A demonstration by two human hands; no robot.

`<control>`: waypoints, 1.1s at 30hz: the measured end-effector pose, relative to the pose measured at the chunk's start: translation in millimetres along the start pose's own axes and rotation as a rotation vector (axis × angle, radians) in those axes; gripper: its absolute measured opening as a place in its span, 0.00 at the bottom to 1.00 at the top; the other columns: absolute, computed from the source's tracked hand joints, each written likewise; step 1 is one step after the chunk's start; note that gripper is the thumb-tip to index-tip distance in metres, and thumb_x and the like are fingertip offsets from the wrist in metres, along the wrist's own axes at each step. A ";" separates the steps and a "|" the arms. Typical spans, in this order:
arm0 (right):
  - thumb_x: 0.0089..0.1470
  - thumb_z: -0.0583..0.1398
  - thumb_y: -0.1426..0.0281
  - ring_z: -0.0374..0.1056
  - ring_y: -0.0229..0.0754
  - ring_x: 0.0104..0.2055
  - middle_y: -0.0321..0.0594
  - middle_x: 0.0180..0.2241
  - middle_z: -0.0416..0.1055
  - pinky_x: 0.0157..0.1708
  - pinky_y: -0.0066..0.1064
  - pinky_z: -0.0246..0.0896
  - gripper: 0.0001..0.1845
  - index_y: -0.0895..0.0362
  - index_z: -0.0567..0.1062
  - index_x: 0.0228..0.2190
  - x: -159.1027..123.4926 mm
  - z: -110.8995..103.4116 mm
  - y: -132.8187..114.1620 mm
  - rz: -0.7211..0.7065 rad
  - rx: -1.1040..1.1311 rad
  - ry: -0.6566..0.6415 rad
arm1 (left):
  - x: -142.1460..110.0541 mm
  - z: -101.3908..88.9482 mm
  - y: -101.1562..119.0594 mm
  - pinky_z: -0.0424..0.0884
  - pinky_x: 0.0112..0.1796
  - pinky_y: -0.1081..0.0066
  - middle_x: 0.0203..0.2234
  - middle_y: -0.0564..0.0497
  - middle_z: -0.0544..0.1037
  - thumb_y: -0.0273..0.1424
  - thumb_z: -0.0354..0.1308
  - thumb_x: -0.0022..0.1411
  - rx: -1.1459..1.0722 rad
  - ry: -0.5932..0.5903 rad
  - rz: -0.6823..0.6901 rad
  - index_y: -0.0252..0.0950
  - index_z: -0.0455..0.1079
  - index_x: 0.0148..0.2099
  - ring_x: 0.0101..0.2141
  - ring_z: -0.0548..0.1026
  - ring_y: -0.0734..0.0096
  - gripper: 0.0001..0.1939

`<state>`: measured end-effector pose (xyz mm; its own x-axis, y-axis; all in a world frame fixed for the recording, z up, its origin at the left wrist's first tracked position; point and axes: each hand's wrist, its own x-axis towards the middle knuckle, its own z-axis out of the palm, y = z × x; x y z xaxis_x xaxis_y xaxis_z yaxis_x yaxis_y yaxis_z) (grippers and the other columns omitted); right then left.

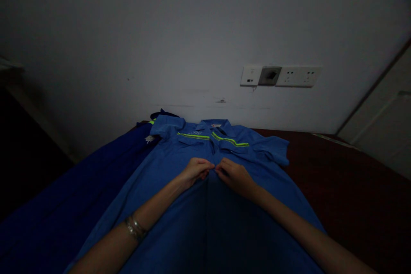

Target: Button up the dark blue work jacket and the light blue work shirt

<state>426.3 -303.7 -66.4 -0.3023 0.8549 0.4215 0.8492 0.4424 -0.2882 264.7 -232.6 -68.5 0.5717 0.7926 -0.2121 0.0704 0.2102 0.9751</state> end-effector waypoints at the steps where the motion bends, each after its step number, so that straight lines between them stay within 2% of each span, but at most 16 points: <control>1: 0.54 0.52 0.71 0.64 0.35 0.32 0.38 0.32 0.67 0.31 0.24 0.56 0.07 0.57 0.69 0.32 0.1 0.6 -0.5 0.006 -0.008 0.003 | -0.3 0.5 0.3 0.51 0.16 0.78 0.11 0.58 0.63 0.36 0.62 0.41 0.001 0.007 -0.005 0.30 0.66 0.23 0.12 0.58 0.84 0.13; 10: 0.53 0.53 0.71 0.63 0.35 0.33 0.38 0.33 0.66 0.31 0.24 0.56 0.05 0.56 0.68 0.32 -1.8 2.3 -1.2 0.061 0.039 0.048 | -2.2 0.7 6.6 0.52 0.15 0.78 0.12 0.57 0.64 0.40 0.61 0.42 0.076 -0.008 0.023 0.30 0.66 0.23 0.12 0.59 0.84 0.16; 13: 0.50 0.55 0.72 0.63 0.34 0.32 0.39 0.35 0.65 0.30 0.24 0.56 0.08 0.56 0.67 0.35 -0.3 -1.2 -0.5 0.033 0.091 0.056 | -1.8 -3.4 11.5 0.51 0.14 0.78 0.11 0.57 0.64 0.43 0.58 0.46 0.177 -0.019 0.037 0.30 0.64 0.20 0.11 0.58 0.84 0.19; 16: 0.51 0.54 0.72 0.62 0.33 0.30 0.38 0.33 0.65 0.29 0.24 0.56 0.09 0.56 0.66 0.37 1.0 -6.0 -4.2 0.013 0.129 0.084 | -1.2 -7.8 16.5 0.52 0.14 0.79 0.13 0.55 0.66 0.43 0.56 0.47 0.186 -0.023 0.038 0.30 0.66 0.22 0.12 0.58 0.84 0.19; 18: 0.51 0.54 0.68 0.61 0.33 0.28 0.37 0.30 0.65 0.28 0.24 0.54 0.07 0.57 0.66 0.33 0.7 -8.1 -10.3 0.048 0.088 0.120 | -1.1 -9.5 19.0 0.52 0.14 0.79 0.14 0.55 0.67 0.42 0.55 0.49 0.173 -0.004 0.037 0.29 0.69 0.26 0.12 0.58 0.84 0.18; 21: 0.48 0.56 0.58 0.62 0.35 0.28 0.37 0.28 0.66 0.25 0.25 0.50 0.15 0.57 0.66 0.29 -1.0 -7.4 -21.7 0.109 -0.059 0.122 | -2.4 -8.7 20.9 0.51 0.14 0.79 0.13 0.56 0.65 0.42 0.53 0.51 0.175 0.010 0.032 0.28 0.70 0.29 0.12 0.58 0.83 0.19; 23: 0.47 0.55 0.54 0.63 0.36 0.28 0.38 0.28 0.66 0.23 0.25 0.47 0.17 0.57 0.67 0.28 -2.1 -5.3 -27.7 0.137 -0.161 0.093 | -4.1 -6.6 21.1 0.52 0.14 0.79 0.14 0.56 0.65 0.42 0.53 0.51 0.172 -0.010 0.029 0.28 0.71 0.30 0.13 0.58 0.83 0.19; 28: 0.51 0.52 0.61 0.64 0.35 0.26 0.38 0.28 0.68 0.21 0.26 0.41 0.12 0.57 0.68 0.26 -2.3 -3.8 -31.2 0.208 -0.286 0.046 | -6.0 -5.3 19.2 0.52 0.15 0.79 0.15 0.55 0.66 0.42 0.52 0.52 0.205 -0.083 0.086 0.28 0.72 0.32 0.13 0.57 0.84 0.20; 33: 0.50 0.53 0.66 0.63 0.35 0.25 0.36 0.27 0.68 0.22 0.27 0.40 0.08 0.56 0.68 0.25 -1.0 -10.4 -29.1 0.227 -0.301 0.023 | -3.0 -14.8 17.3 0.49 0.15 0.78 0.14 0.57 0.65 0.35 0.57 0.47 0.370 -0.082 0.120 0.28 0.73 0.34 0.12 0.55 0.84 0.15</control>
<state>406.4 -320.2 -49.5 -0.0853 0.9143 0.3959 0.9838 0.1403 -0.1120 252.1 -222.9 -52.0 0.6557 0.7478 -0.1043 0.2809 -0.1133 0.9530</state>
